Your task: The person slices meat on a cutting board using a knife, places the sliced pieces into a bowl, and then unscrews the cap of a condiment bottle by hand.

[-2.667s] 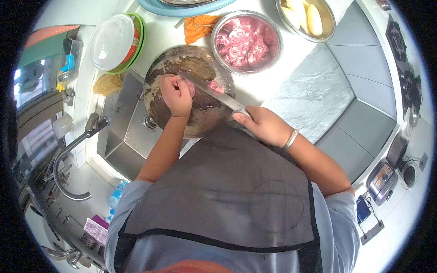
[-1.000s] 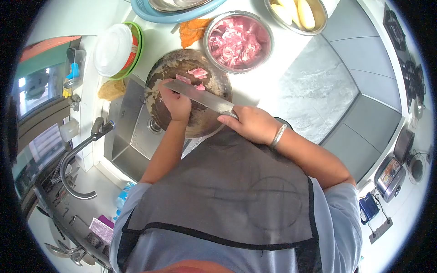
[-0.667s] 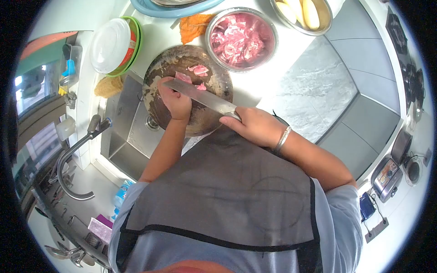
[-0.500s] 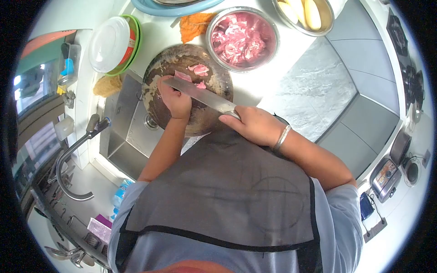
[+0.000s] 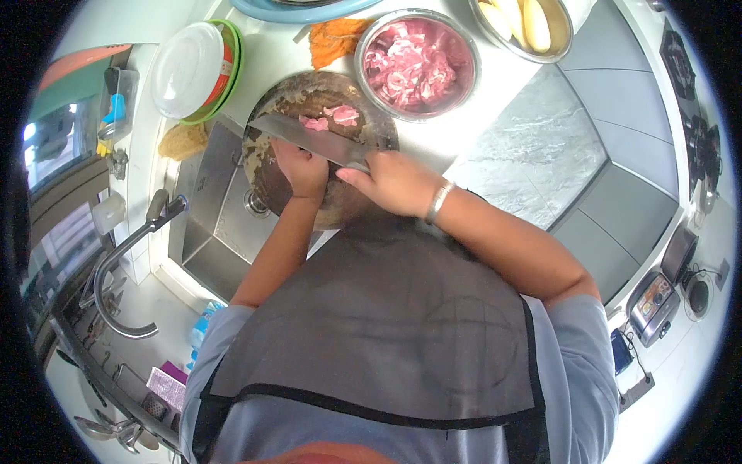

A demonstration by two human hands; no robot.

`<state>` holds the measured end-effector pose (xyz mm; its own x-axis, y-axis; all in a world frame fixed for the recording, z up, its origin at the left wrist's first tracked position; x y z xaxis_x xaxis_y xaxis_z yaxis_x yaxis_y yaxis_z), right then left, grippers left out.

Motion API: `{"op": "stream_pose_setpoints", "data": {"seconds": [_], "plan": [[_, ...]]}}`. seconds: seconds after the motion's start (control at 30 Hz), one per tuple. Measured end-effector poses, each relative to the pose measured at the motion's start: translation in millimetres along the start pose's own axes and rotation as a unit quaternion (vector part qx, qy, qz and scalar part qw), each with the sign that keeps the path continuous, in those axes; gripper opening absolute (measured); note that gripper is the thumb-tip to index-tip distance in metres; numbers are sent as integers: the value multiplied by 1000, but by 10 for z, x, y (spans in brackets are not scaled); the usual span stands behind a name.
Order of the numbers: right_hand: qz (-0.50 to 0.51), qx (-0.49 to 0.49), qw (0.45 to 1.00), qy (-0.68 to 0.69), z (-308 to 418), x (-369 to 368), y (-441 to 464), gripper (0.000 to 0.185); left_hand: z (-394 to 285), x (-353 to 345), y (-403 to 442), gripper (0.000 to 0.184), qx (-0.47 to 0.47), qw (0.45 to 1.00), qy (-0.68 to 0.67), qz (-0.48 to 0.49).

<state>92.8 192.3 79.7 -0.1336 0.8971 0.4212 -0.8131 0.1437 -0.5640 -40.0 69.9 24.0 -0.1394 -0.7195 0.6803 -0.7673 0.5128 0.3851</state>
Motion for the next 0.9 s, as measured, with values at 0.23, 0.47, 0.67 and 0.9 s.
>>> {"op": "stream_pose_setpoints", "data": {"seconds": [0.23, 0.47, 0.67, 0.9], "plan": [[-8, 42, 999, 3, -60, -67, 230, 73, -101, 43, 63, 21, 30, 999, -29, -10], [44, -64, 995, 65, -355, 196, -543, 68, 40, 32, -22, 12, 65, 993, -88, -33], [47, -68, 996, 29, -169, 185, -640, 67, -104, 95, 31, 15, 17, 998, -53, -19], [33, -48, 998, 29, -146, 102, -415, 67, -23, 31, 19, 20, 57, 997, -58, -3]]}}
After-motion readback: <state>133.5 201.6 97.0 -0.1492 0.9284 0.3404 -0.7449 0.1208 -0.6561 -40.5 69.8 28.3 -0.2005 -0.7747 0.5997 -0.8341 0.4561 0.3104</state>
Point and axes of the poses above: each hand's wrist, its own y-axis towards the middle knuckle, its own x-axis out of the back of the hand, z = x × y, the point moved 6 cm from there along y, towards the middle knuckle, and after that the axes turned 2 degrees about -z, right-handed, at the moved point
